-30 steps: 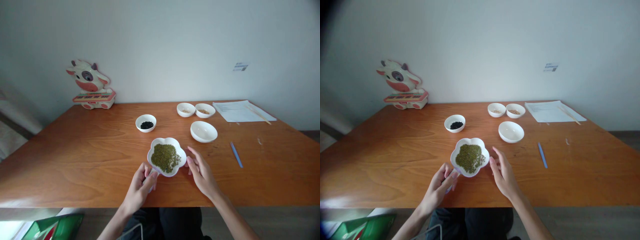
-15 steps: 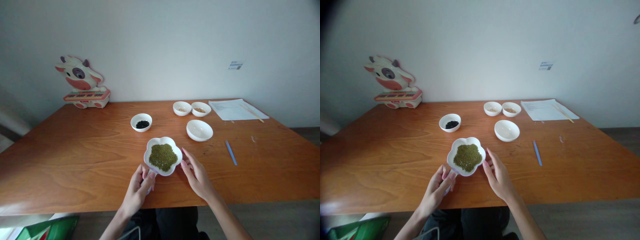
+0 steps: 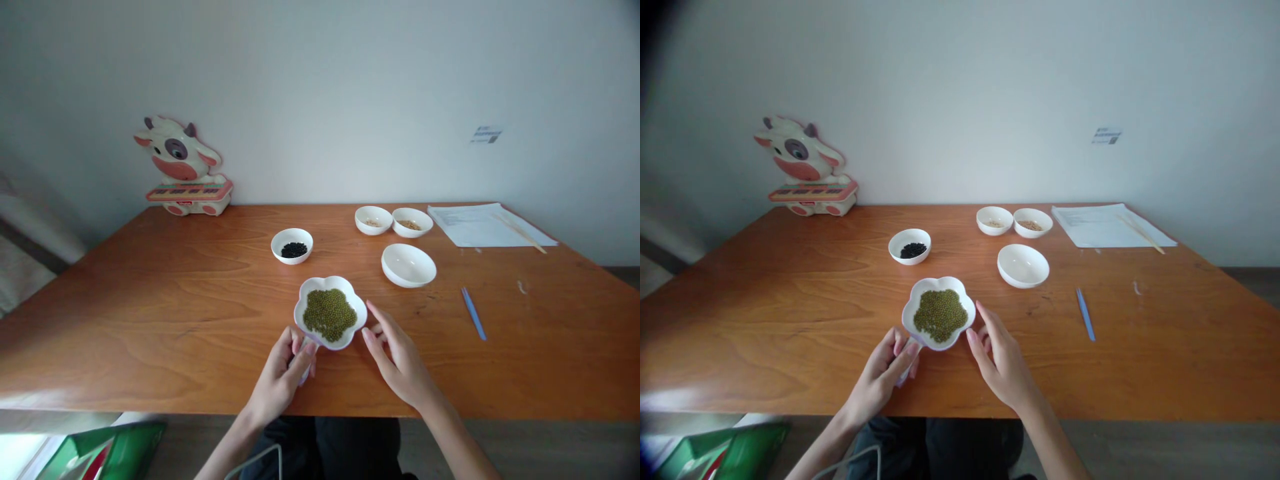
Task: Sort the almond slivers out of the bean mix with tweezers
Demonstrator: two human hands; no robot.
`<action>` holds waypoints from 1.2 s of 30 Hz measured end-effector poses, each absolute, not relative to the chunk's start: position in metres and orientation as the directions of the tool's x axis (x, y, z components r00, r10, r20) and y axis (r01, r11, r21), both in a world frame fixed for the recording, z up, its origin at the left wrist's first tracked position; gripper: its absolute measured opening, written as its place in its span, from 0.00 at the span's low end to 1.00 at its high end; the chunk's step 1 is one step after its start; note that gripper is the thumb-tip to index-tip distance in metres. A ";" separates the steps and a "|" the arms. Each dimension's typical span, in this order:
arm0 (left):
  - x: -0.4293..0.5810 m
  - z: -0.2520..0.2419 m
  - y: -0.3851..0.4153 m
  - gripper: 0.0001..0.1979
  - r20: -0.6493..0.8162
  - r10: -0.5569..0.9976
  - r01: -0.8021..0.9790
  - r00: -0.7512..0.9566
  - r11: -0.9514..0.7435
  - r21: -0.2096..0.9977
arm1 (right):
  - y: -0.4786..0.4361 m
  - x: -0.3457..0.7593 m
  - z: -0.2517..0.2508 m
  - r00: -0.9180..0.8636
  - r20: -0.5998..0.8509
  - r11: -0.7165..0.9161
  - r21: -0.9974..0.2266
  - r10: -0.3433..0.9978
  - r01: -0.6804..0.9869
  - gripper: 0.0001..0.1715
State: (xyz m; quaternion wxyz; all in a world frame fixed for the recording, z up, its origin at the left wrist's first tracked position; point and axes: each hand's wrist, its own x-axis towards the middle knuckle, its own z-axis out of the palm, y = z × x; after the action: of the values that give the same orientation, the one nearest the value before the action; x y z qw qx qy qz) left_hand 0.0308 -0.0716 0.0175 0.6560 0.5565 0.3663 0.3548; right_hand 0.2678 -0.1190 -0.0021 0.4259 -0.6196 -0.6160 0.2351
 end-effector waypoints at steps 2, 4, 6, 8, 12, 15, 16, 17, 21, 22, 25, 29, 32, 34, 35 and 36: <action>0.033 0.016 -0.069 0.23 -0.106 0.867 -0.058 0.488 0.153 0.987 | -0.119 0.267 -0.001 0.138 0.232 0.117 -0.820 0.963 0.561 0.30; 0.032 0.016 -0.066 0.22 -0.116 0.859 -0.065 0.498 0.170 0.983 | -0.119 0.267 0.000 0.139 0.229 0.113 -0.817 0.963 0.565 0.30; 0.030 0.016 -0.062 0.22 -0.120 0.838 -0.054 0.532 0.175 0.983 | -0.119 0.267 -0.001 0.132 0.229 0.114 -0.811 0.964 0.574 0.31; 0.026 0.017 -0.057 0.22 -0.118 0.803 -0.020 0.584 0.159 0.987 | -0.119 0.267 -0.002 0.120 0.227 0.118 -0.806 0.966 0.581 0.31; 0.018 0.023 -0.043 0.19 -0.132 0.760 0.122 0.636 0.071 0.990 | -0.119 0.269 -0.005 0.097 0.210 0.117 -0.807 0.973 0.579 0.31; 0.012 0.032 -0.031 0.18 -0.153 0.772 0.247 0.617 -0.004 0.969 | -0.120 0.269 -0.005 0.072 0.208 0.125 -0.790 0.975 0.600 0.32; 0.010 0.035 -0.026 0.18 -0.146 0.776 0.280 0.613 -0.041 0.959 | -0.120 0.269 -0.005 0.062 0.216 0.133 -0.776 0.974 0.616 0.33; 0.008 0.039 -0.020 0.17 -0.133 0.777 0.313 0.615 -0.086 0.946 | -0.121 0.269 -0.004 0.052 0.229 0.145 -0.759 0.972 0.635 0.34; -0.002 0.048 0.007 0.16 -0.126 0.747 0.439 0.653 -0.238 0.866 | -0.121 0.267 -0.003 0.032 0.284 0.185 -0.703 0.958 0.687 0.36; -0.004 0.049 0.016 0.16 -0.140 0.738 0.469 0.660 -0.260 0.844 | -0.121 0.266 -0.003 0.027 0.288 0.192 -0.701 0.957 0.687 0.36; -0.004 0.048 0.050 0.20 -0.013 0.854 0.595 0.520 -0.351 0.723 | -0.120 0.265 -0.005 0.023 0.289 0.198 -0.708 0.957 0.677 0.36; 0.006 0.036 0.095 0.24 0.193 0.955 0.692 0.226 -0.297 0.658 | -0.121 0.265 -0.006 0.034 0.304 0.197 -0.694 0.952 0.693 0.37; 0.015 0.017 0.115 0.21 0.324 0.946 0.584 0.009 -0.268 0.766 | -0.122 0.264 -0.006 0.031 0.309 0.194 -0.669 0.950 0.717 0.41; 0.019 0.003 0.120 0.19 0.347 0.932 0.453 -0.108 -0.265 0.851 | -0.122 0.263 -0.006 0.029 0.318 0.195 -0.649 0.948 0.735 0.42; 0.020 -0.003 0.121 0.20 0.327 0.938 0.399 -0.116 -0.258 0.880 | -0.122 0.263 -0.006 0.028 0.323 0.196 -0.639 0.946 0.744 0.42; 0.020 -0.007 0.121 0.21 0.297 0.949 0.355 -0.103 -0.244 0.902 | -0.121 0.263 -0.006 0.026 0.327 0.197 -0.627 0.945 0.753 0.41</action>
State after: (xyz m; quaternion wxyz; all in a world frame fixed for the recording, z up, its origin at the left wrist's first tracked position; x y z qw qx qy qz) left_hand 0.0200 0.1208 -0.0068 0.2921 0.6027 0.5412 0.5085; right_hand 0.2629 -0.1211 -0.0065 0.3592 -0.6196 -0.6851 0.1330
